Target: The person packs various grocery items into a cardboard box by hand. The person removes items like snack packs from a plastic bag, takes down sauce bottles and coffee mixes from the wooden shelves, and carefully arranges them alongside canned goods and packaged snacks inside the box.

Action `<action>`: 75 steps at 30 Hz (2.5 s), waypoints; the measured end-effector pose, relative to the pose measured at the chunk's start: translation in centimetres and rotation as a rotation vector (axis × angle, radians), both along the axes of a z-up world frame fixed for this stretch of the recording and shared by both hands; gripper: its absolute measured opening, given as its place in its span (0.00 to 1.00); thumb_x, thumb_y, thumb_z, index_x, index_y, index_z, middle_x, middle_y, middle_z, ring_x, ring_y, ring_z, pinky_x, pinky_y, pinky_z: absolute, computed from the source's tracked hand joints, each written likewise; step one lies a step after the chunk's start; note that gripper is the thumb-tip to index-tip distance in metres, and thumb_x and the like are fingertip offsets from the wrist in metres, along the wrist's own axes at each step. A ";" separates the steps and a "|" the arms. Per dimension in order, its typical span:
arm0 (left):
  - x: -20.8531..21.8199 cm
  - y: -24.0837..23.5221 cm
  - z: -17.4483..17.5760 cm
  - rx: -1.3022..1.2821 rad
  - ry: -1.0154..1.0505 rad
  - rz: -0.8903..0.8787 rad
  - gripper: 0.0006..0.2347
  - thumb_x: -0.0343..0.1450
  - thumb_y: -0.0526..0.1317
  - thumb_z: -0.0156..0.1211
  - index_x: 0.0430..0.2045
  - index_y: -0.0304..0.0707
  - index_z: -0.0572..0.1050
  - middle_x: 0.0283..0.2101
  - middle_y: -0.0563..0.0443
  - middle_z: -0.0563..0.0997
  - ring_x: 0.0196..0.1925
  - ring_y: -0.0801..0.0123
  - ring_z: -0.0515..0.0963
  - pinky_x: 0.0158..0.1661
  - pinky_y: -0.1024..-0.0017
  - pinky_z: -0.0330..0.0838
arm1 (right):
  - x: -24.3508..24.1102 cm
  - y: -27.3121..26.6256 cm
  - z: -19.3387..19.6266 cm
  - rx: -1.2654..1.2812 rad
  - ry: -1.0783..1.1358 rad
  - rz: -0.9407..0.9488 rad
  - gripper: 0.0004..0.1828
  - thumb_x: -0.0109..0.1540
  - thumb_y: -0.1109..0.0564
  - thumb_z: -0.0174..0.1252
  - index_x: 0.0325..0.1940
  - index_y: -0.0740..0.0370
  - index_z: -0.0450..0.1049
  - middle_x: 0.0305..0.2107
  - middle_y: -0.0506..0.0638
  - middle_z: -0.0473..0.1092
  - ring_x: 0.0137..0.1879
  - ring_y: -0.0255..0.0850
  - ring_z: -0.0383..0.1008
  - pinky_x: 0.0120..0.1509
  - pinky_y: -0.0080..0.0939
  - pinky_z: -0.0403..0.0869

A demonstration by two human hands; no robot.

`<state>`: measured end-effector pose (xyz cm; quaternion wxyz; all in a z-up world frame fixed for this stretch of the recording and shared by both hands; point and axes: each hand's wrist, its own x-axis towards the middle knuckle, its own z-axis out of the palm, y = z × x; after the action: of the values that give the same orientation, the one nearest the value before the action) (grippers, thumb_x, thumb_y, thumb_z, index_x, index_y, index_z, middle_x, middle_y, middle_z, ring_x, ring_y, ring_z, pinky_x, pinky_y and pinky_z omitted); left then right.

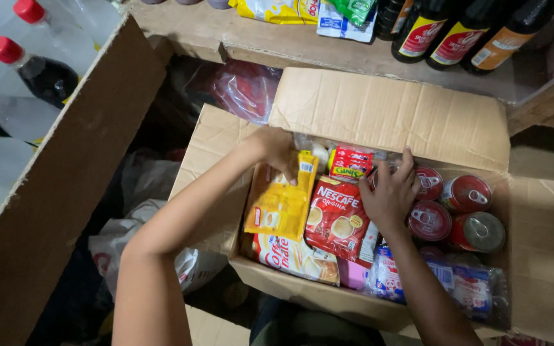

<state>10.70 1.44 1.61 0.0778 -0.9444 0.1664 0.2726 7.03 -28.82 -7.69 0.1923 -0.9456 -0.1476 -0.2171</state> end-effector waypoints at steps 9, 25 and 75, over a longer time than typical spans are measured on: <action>-0.4 4.5 0.8 -0.757 0.358 0.001 0.31 0.53 0.41 0.77 0.51 0.40 0.74 0.42 0.47 0.87 0.43 0.65 0.85 0.45 0.66 0.79 | 0.1 0.0 0.2 0.001 0.010 0.009 0.24 0.58 0.46 0.67 0.55 0.56 0.74 0.72 0.66 0.50 0.69 0.58 0.62 0.68 0.68 0.58; 18.2 16.6 6.4 -1.887 -0.342 0.859 0.09 0.72 0.39 0.58 0.42 0.34 0.77 0.34 0.49 0.85 0.28 0.69 0.84 0.28 0.72 0.78 | 0.1 0.4 0.5 0.000 0.024 -0.041 0.25 0.56 0.46 0.66 0.54 0.55 0.75 0.71 0.65 0.52 0.71 0.59 0.60 0.68 0.69 0.59; -2.4 -7.0 -3.3 -0.814 -0.247 0.008 0.22 0.69 0.52 0.68 0.50 0.37 0.74 0.53 0.39 0.78 0.57 0.46 0.78 0.58 0.57 0.74 | 0.0 0.5 0.8 -0.027 0.015 -0.028 0.25 0.56 0.44 0.67 0.52 0.56 0.75 0.70 0.66 0.52 0.67 0.58 0.64 0.66 0.66 0.59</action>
<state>8.25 -5.58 -1.72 -0.2832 -0.9243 0.2461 0.0700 7.01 -28.32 -6.91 0.1773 -0.9517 -0.1358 -0.2105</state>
